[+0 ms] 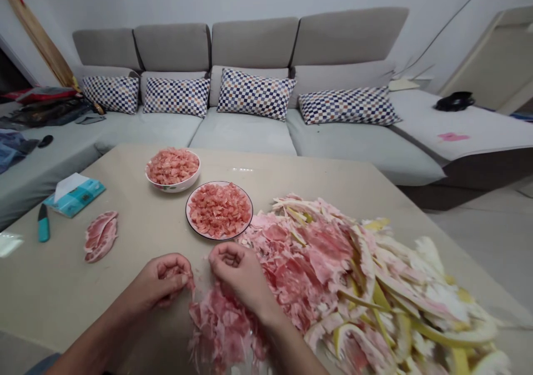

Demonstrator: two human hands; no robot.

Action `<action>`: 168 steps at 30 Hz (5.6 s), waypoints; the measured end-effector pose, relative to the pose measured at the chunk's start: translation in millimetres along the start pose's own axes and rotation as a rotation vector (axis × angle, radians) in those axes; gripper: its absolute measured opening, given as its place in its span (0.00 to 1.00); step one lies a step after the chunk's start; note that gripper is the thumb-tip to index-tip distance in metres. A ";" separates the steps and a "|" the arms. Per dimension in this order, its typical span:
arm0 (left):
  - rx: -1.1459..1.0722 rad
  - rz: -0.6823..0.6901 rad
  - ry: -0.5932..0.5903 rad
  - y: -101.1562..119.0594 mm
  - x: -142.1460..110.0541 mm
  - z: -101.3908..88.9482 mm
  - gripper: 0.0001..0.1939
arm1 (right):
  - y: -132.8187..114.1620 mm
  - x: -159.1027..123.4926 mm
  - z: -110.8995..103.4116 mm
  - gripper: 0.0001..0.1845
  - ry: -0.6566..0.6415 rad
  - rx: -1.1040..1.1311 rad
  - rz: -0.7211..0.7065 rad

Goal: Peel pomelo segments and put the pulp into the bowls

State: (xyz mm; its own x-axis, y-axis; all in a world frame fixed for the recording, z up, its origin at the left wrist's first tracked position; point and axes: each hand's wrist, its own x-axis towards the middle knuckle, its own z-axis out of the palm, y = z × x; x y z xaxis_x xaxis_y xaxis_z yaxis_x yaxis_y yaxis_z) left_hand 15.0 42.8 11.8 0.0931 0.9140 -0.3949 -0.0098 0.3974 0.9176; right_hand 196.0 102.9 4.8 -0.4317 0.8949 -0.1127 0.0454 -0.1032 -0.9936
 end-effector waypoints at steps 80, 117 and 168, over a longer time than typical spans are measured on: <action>-0.464 0.150 -0.034 -22.2 4.7 29.7 0.30 | 20.5 -27.1 19.6 0.11 0.149 -0.114 -0.036; -0.468 0.117 0.057 -21.2 4.5 20.9 0.19 | 21.9 -28.5 11.8 0.07 0.251 -0.232 -0.337; -0.346 -0.056 -0.223 -14.8 -1.4 13.4 0.13 | 15.7 -33.1 2.5 0.07 0.233 -0.622 -0.708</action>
State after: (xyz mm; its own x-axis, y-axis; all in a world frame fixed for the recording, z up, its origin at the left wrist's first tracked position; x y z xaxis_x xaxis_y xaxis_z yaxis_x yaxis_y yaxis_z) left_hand 28.4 34.5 -0.6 0.3156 0.8653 -0.3893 -0.3294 0.4847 0.8103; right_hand 208.8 70.6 -7.1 -0.3559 0.7320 0.5809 0.3406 0.6805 -0.6488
